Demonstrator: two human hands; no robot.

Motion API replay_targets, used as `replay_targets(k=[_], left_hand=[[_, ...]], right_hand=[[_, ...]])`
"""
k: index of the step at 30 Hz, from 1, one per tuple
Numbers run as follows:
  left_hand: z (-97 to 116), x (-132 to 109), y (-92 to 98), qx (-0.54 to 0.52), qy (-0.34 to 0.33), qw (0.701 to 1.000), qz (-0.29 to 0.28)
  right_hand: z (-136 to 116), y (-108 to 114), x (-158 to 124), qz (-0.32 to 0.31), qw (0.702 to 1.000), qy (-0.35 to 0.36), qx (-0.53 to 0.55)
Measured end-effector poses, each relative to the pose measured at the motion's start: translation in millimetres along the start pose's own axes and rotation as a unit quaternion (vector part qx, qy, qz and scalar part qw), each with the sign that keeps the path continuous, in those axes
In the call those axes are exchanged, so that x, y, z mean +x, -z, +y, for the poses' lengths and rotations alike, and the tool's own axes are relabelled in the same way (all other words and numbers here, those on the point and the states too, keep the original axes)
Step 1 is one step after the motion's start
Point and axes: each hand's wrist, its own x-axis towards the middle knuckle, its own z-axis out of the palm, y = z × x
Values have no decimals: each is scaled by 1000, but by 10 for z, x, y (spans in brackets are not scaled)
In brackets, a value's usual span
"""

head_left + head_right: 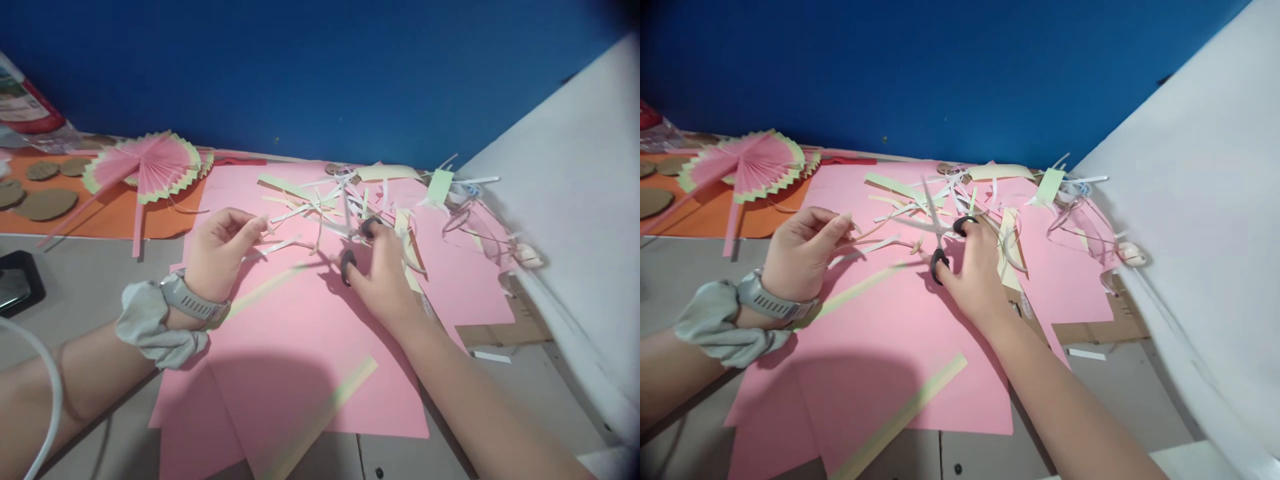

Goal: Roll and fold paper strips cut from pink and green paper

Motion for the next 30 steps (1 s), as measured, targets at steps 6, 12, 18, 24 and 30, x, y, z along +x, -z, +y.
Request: replay_targets(k=[6,12,18,24,30], left_hand=[[-77,29,-38,-73,-62,995,-7],[-35,-8,-47,-55,-54,996,-52],[24,-27,-64,-28,-21,997,-64],[44,-46,-76,-30,18,996,-77],[52,-66,-91,-53,31,995,-77]], right_hand=[[12,1,47,91,948,-78,294],[67,-22,93,133,896,-132,402],[56,-49,76,115,884,-138,431],[44,-52,74,102,902,-132,398],[45,-56,73,94,893,-129,421]])
